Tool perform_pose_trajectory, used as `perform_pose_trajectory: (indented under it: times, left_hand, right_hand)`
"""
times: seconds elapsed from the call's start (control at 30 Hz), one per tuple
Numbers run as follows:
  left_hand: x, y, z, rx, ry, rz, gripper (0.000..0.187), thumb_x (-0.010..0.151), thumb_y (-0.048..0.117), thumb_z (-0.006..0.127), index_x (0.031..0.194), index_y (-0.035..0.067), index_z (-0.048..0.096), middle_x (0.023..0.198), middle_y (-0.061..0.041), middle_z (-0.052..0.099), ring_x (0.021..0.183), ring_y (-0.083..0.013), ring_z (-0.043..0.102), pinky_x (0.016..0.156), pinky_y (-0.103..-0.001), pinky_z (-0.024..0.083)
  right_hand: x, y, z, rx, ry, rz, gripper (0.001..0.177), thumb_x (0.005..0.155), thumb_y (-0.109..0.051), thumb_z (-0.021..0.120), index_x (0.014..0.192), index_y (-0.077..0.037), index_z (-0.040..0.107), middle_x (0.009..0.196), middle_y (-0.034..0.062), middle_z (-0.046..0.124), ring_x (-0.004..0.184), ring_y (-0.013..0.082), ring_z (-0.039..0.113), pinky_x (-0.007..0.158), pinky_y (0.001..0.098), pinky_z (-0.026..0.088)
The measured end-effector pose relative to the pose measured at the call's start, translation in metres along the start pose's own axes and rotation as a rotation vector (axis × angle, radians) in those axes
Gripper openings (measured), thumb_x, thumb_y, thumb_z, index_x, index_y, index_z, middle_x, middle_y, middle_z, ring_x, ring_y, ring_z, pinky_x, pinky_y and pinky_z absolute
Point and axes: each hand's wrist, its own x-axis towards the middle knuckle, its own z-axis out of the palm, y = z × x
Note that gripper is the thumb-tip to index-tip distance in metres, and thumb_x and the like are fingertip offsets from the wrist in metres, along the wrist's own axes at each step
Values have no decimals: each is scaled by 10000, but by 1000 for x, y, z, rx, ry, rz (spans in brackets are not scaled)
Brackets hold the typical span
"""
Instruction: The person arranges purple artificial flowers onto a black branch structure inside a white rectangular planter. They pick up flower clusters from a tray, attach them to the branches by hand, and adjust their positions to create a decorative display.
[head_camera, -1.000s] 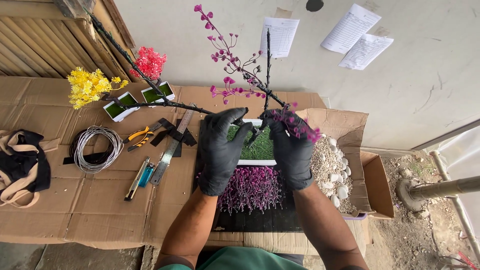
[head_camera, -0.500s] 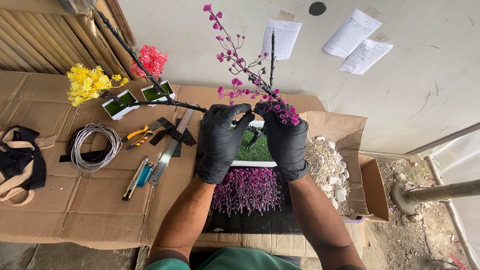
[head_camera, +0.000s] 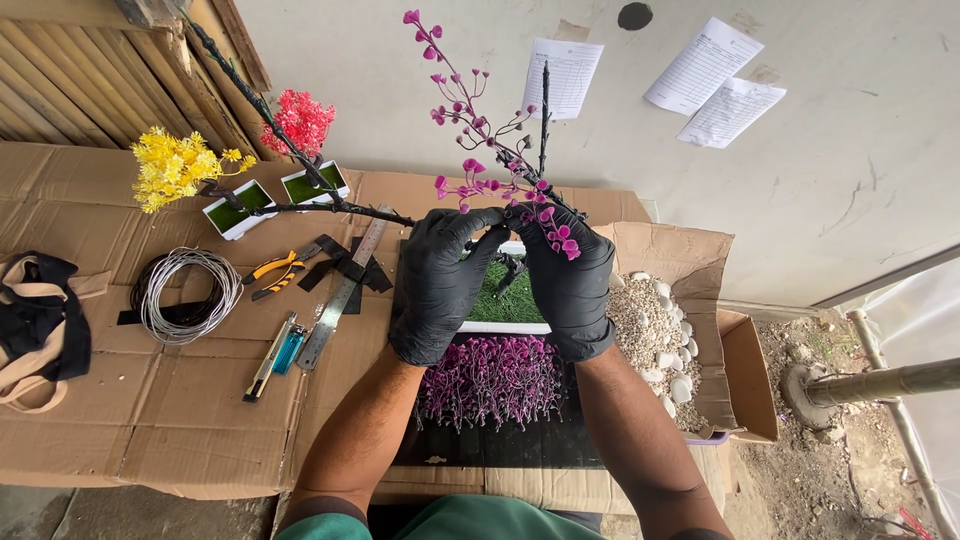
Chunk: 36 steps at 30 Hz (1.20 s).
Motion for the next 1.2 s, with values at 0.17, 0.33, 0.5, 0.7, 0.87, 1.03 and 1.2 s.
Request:
perform_pose_trajectory:
  times: [0.17, 0.33, 0.5, 0.7, 0.87, 1.03, 1.2]
  left_hand:
    - [-5, 0, 8, -56, -3, -42, 230, 829, 114, 897, 1009, 202, 784, 868, -50, 780, 870, -296, 748, 786, -370, 580]
    - [-1, 7, 7, -95, 23, -50, 208, 838, 72, 883, 989, 168, 777, 874, -66, 788, 868, -286, 763, 790, -365, 597]
    - [2, 13, 3, -96, 31, -51, 198, 832, 76, 892, 975, 155, 781, 868, -77, 790, 868, -287, 769, 777, -365, 603]
    - [-1, 9, 4, -80, 23, -67, 255, 826, 70, 895, 1029, 171, 780, 889, -58, 798, 882, -267, 773, 799, -360, 606]
    - [-4, 9, 6, -88, 25, -85, 318, 821, 67, 899, 1094, 157, 764, 911, -79, 801, 905, -280, 770, 822, -366, 601]
    - [-6, 6, 9, -105, 33, -114, 332, 833, 72, 888, 1125, 151, 750, 915, -91, 800, 915, -290, 772, 829, -381, 601]
    - [-3, 8, 9, -153, 28, -159, 311, 835, 61, 884, 1099, 157, 750, 879, -88, 797, 890, -288, 780, 817, -369, 602]
  right_hand:
    - [-2, 13, 3, -63, 1, 12, 177, 815, -203, 913, 962, -193, 815, 833, 65, 788, 867, 248, 779, 800, 350, 580]
    - [-5, 34, 8, -214, 13, -29, 152, 801, -239, 914, 899, -190, 809, 762, 78, 769, 810, 325, 760, 734, 411, 588]
    - [-7, 40, 7, -249, 41, -169, 174, 801, -209, 929, 856, -121, 789, 751, 132, 759, 796, 366, 756, 713, 405, 595]
    - [-9, 24, 7, -278, -4, -218, 135, 852, -196, 855, 889, -101, 767, 791, 142, 741, 829, 373, 730, 729, 422, 579]
    - [-2, 17, -16, -144, -223, -153, 86, 878, -177, 798, 961, -186, 775, 908, 27, 739, 955, 272, 720, 869, 351, 553]
    - [1, 27, -17, -148, -278, -146, 108, 881, -170, 782, 973, -228, 778, 942, -24, 748, 1003, 226, 721, 917, 328, 552]
    - [9, 16, -15, -182, -292, -137, 136, 827, -127, 792, 929, -215, 780, 813, 5, 754, 826, 248, 734, 734, 344, 570]
